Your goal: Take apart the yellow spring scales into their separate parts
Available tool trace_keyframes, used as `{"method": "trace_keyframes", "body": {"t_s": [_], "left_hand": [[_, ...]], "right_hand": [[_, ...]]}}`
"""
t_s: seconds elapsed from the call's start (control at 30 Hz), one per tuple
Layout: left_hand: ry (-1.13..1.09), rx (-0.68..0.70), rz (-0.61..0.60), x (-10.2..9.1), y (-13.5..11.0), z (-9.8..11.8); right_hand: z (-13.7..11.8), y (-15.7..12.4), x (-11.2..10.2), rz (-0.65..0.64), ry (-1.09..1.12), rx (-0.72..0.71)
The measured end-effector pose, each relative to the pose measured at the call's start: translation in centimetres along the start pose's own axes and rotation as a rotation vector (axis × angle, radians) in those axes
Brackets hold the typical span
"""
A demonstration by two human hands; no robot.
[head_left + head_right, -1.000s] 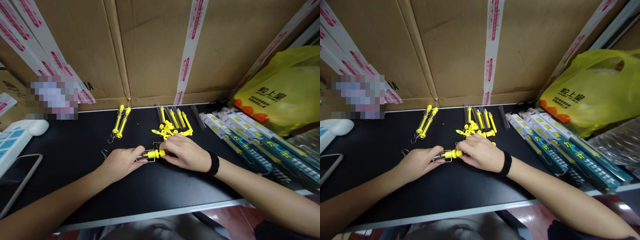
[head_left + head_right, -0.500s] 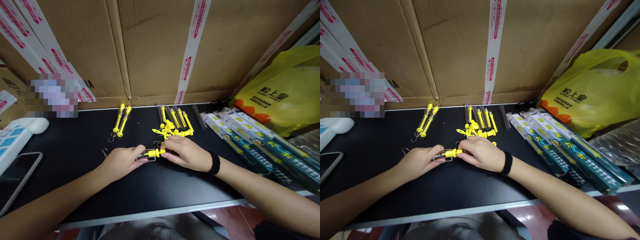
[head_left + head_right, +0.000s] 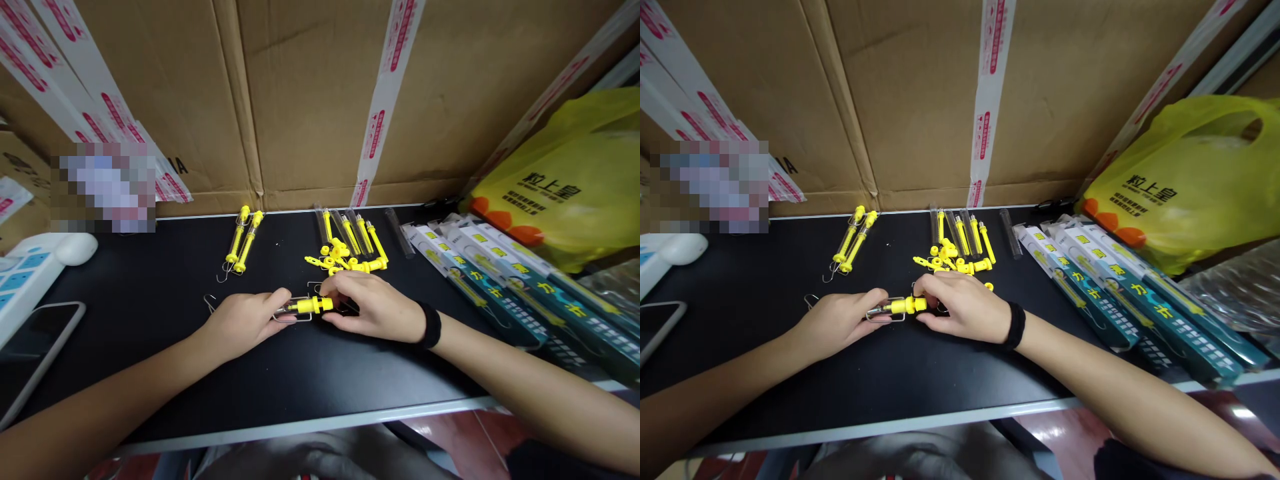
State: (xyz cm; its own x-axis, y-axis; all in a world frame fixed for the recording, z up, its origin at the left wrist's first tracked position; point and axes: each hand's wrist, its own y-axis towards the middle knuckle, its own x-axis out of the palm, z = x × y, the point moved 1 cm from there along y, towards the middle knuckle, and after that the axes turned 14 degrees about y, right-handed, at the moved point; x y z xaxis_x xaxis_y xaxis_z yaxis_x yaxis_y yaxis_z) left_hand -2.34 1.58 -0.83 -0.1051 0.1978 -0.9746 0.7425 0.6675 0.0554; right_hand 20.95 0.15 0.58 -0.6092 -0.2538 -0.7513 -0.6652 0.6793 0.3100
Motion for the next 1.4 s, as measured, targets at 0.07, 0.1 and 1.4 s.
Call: {"method": "trace_keyframes", "body": {"t_s": [0.07, 0.1, 1.4], "left_hand": [[0.003, 0.0, -0.002, 0.0, 0.0, 0.0], [0.001, 0.002, 0.0, 0.0, 0.0, 0.0], [0.009, 0.001, 0.02, 0.1, -0.1, 0.0]], "right_hand": [[0.0, 0.0, 0.0, -0.009, -0.008, 0.035], [-0.1, 0.1, -0.1, -0.021, -0.017, 0.049], [0.5, 0.4, -1.7, 0.004, -0.438, 0.135]]}}
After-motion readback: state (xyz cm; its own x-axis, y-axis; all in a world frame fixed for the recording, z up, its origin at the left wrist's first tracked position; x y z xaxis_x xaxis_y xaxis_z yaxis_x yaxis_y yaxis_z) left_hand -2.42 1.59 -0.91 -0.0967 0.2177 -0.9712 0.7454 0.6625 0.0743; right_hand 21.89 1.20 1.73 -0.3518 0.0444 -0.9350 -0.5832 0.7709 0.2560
